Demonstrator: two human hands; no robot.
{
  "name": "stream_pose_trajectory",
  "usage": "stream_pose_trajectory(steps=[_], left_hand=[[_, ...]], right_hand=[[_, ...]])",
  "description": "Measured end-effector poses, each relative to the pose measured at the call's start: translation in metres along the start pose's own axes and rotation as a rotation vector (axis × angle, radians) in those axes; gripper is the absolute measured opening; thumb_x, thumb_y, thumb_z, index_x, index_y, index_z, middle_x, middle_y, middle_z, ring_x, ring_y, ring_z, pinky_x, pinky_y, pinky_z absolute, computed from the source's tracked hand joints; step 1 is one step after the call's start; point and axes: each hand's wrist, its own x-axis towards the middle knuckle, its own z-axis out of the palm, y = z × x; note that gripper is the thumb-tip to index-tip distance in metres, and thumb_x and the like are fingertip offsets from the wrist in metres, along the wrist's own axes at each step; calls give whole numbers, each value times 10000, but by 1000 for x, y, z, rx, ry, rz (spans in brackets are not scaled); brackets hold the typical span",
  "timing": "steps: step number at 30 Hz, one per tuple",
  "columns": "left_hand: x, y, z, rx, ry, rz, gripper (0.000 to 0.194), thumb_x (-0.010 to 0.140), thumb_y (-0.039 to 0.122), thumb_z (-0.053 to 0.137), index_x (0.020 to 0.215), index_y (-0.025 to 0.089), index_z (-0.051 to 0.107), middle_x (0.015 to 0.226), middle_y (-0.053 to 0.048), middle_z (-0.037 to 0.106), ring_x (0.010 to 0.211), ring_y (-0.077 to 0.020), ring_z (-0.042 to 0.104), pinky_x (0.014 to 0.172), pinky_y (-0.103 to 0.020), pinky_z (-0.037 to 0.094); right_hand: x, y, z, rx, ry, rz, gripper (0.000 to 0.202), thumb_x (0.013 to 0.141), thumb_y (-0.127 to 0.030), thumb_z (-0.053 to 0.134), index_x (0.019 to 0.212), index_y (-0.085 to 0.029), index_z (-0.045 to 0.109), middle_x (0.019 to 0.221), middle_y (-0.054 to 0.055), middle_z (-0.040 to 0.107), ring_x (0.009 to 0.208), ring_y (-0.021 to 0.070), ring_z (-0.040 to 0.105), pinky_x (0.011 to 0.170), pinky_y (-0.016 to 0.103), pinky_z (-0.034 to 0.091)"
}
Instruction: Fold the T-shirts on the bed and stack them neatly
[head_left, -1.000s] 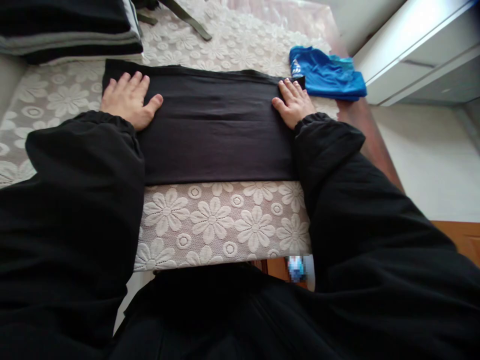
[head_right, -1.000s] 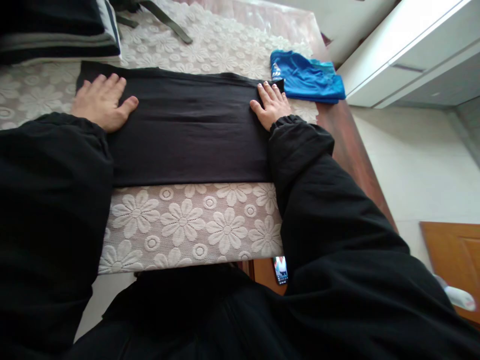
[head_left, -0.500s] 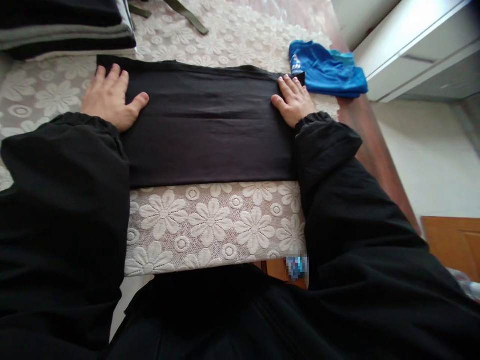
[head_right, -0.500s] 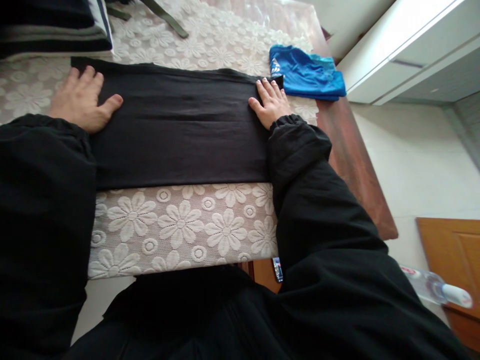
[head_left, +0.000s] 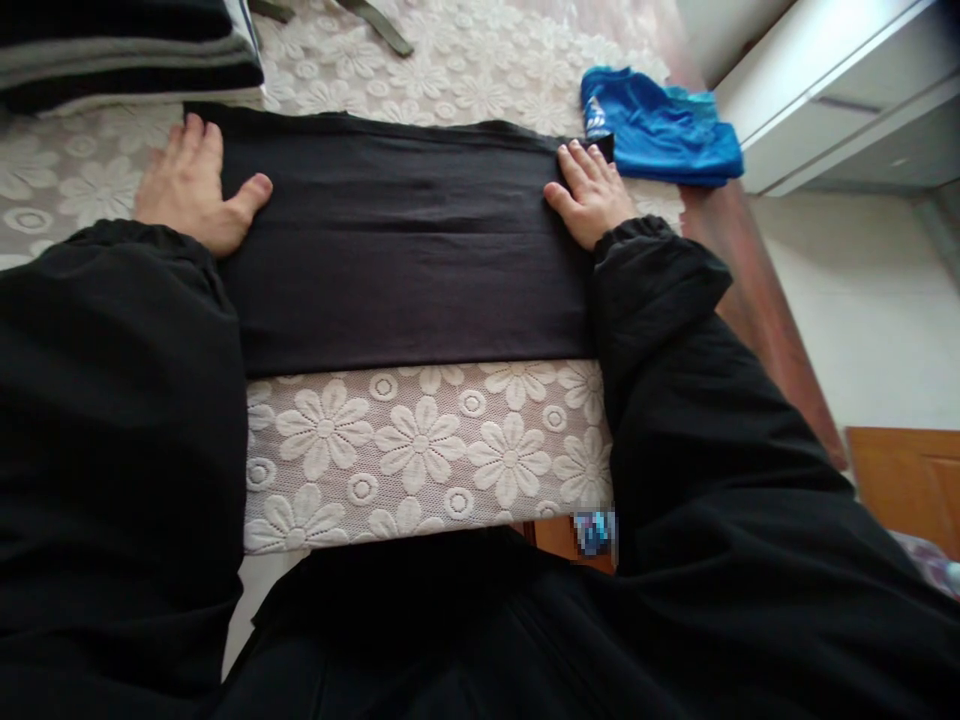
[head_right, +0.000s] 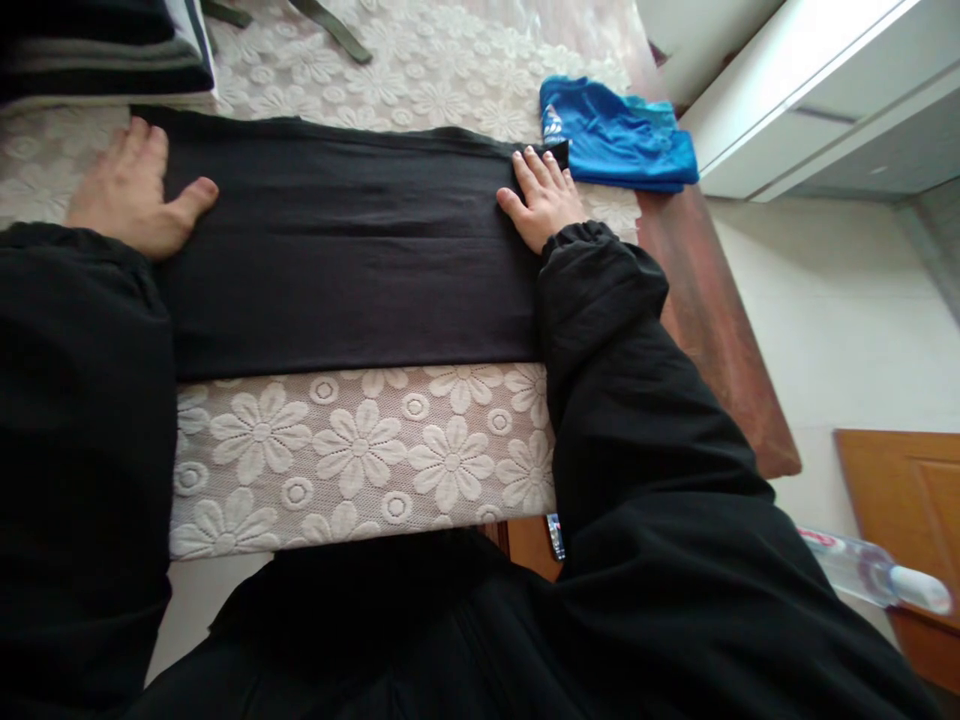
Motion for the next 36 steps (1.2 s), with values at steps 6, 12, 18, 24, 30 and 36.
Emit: stream_pose_trajectory(steps=[6,12,18,24,30,36], left_hand=[[-2,-5,3,-16,76,-52,1043,965,720,307,1783,77,250,1894,-45,222,1734,-317,164,1439,-413,53],[-5,-2,1,4,78,-44,987,976,678,315,1766,88,283,1881,-69,254,1719,-320,194,1429,-443,94],[-8,1,1,20,87,-79,946,987,682,326,1777,164,267,1877,-25,270,1708,-263,217,1424,-397,116],[-5,0,0,18,71,-60,947,983,685,324,1776,168,293,1877,-13,271,1708,-301,214,1427,-423,108],[-2,-2,2,47,76,-13,1051,960,657,289,1770,-11,252,1858,-217,253,1732,-430,194,1418,-599,137],[-2,-4,3,31,61,-4,1058,968,671,283,1797,23,171,1862,-243,208,1746,-440,151,1414,-625,94]], right_hand=[[1,3,2,6,20,-12,738,1186,-491,308,1847,-179,209,1888,24,58,1764,277,35,1438,561,91],[4,7,5,5,27,-20,738,1189,-513,316,1845,-187,226,1886,35,77,1762,284,78,1437,571,89],[9,14,9,10,33,-40,728,1192,-524,314,1844,-210,234,1887,40,90,1761,290,80,1432,595,100],[11,18,11,13,61,-59,727,1182,-548,334,1837,-244,253,1887,42,133,1761,312,79,1419,644,141],[9,15,10,22,66,-47,731,1175,-539,326,1833,-227,266,1889,40,130,1763,300,69,1427,623,115],[5,10,9,1,66,-26,720,1177,-542,308,1834,-256,251,1890,22,122,1765,283,55,1417,661,8]])
